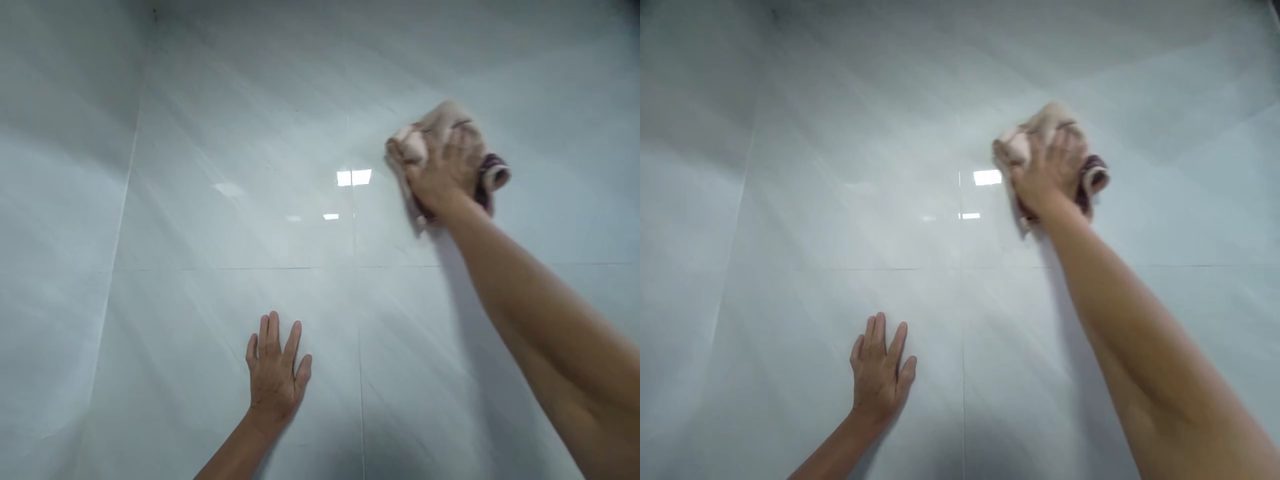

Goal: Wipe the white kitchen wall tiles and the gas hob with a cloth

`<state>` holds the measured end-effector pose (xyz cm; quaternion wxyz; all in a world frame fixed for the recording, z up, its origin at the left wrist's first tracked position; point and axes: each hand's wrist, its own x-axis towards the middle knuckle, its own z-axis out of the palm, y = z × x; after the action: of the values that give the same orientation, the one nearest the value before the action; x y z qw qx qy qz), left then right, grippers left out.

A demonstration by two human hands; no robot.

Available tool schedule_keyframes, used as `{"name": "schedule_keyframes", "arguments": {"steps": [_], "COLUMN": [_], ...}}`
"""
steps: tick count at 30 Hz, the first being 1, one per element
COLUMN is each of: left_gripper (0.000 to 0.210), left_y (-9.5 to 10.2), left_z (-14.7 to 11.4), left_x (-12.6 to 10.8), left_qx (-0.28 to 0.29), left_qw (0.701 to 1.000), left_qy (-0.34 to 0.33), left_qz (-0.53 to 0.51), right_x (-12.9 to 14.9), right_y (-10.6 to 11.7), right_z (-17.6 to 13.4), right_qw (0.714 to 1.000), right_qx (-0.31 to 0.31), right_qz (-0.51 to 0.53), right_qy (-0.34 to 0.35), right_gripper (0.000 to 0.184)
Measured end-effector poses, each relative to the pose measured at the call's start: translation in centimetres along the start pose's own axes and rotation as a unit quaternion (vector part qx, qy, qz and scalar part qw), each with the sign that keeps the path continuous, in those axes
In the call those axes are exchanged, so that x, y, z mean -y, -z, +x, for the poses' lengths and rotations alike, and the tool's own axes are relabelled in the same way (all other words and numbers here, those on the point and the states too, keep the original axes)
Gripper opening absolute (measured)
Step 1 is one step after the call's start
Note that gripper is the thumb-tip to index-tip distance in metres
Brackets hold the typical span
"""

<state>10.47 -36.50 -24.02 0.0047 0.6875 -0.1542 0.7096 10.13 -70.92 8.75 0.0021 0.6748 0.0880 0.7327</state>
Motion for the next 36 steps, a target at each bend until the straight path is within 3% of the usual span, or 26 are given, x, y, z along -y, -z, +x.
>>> {"name": "schedule_keyframes", "arguments": {"steps": [3, 6, 8, 10, 12, 15, 17, 21, 23, 26, 28, 31, 36], "left_gripper": [0.076, 0.076, 0.077, 0.079, 0.080, 0.078, 0.076, 0.074, 0.075, 0.075, 0.075, 0.076, 0.077], "left_y": [-0.1, -0.2, -0.3, -0.2, -0.2, -0.1, -0.1, -0.3, -0.3, -0.1, 0.0, 0.1, 0.0], "left_z": [-0.1, -0.1, -0.1, -0.1, 0.0, 0.0, 0.0, 0.0, 0.0, 0.1, 0.1, 0.1, 0.0], "left_x": [0.1, 0.3, 0.4, 0.4, 0.5, 0.5, 0.5, 0.4, 0.3, 0.2, 0.0, -0.2, -0.1], "left_qx": [-0.005, -0.010, -0.009, -0.005, -0.006, -0.012, -0.015, -0.010, -0.006, -0.005, 0.004, 0.009, 0.003], "left_qw": [1.000, 1.000, 1.000, 1.000, 1.000, 0.999, 0.999, 1.000, 1.000, 1.000, 1.000, 1.000, 1.000], "left_qy": [-0.001, -0.007, -0.009, -0.011, -0.014, -0.020, -0.019, -0.010, -0.005, 0.000, 0.007, 0.011, 0.007], "left_qz": [0.002, 0.008, 0.012, 0.015, 0.020, 0.026, 0.028, 0.021, 0.014, 0.009, 0.009, 0.011, 0.011], "right_x": [7.9, 16.9, 21.6, 24.4, 25.1, 22.7, 19.3, 9.0, 2.9, -5.3, -8.8, -10.1, -5.7], "right_y": [-1.4, -1.9, -1.6, -0.9, -0.3, 0.0, -0.1, 0.1, 0.9, 2.7, 3.8, 4.5, 4.2], "right_z": [0.9, -0.1, -1.8, -3.8, -5.3, -5.6, -4.6, -1.9, -1.2, -1.2, -1.6, -2.1, -1.5], "right_qw": [0.998, 0.981, 0.954, 0.922, 0.899, 0.888, 0.908, 0.982, 0.997, 0.984, 0.962, 0.959, 0.988], "right_qx": [0.018, 0.079, 0.126, 0.159, 0.166, 0.160, 0.136, 0.076, 0.064, 0.062, 0.071, 0.056, 0.032], "right_qz": [0.058, 0.120, 0.160, 0.177, 0.164, 0.158, 0.173, 0.100, 0.037, -0.001, 0.004, 0.002, -0.017], "right_qy": [0.021, 0.131, 0.218, 0.306, 0.369, 0.400, 0.357, 0.140, 0.023, -0.170, -0.263, -0.277, -0.151], "right_gripper": [0.070, 0.078, 0.075, 0.066, 0.055, 0.051, 0.060, 0.066, 0.064, 0.064, 0.062, 0.051, 0.050]}}
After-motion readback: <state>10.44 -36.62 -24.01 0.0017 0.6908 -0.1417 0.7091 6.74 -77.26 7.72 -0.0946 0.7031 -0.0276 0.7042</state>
